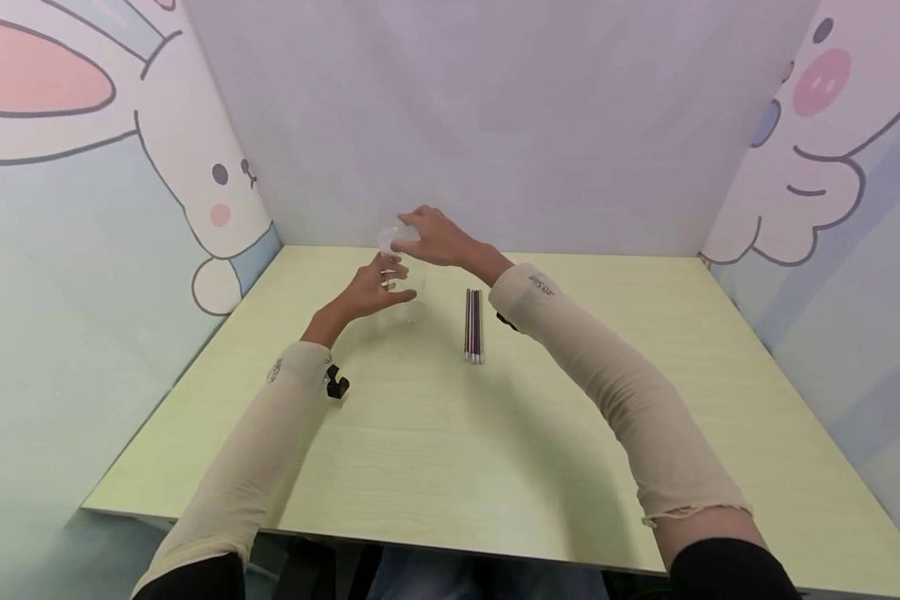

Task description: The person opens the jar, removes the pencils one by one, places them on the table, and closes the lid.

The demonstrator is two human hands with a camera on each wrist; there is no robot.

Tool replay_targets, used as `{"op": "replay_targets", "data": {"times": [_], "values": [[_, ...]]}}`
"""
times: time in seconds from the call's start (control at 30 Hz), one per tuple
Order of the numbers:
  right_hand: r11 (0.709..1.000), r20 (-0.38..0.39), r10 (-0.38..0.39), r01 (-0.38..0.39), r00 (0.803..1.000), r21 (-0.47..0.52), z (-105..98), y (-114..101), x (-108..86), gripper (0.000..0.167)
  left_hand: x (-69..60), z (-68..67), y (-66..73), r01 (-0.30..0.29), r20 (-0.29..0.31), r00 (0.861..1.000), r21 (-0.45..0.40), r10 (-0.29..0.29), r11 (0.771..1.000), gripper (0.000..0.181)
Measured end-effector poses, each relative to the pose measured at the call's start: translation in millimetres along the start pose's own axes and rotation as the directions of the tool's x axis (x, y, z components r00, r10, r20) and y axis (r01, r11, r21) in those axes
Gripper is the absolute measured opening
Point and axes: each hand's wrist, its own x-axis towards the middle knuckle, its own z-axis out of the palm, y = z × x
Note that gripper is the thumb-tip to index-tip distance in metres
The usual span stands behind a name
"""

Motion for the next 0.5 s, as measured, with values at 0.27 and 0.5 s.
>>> {"op": "replay_targets", "data": {"times": [0.27,0.5], "values": [[0.976,-0.158,0.218,-0.213,0.963,0.044,12.8,-13.3,1.1,0.079,2.4,-1.0,-1.1,-0.001,-0.01,1.0,0.02,0.001,1.0,0.073],[0.904,-0.247,0.411,-0.427,0.877,-0.01,27.7,-27.2,7.3,0.096,1.8,-0.1,-2.2,0.023,-0.006,1.0,0.044,-0.023,0.999,0.074]]}}
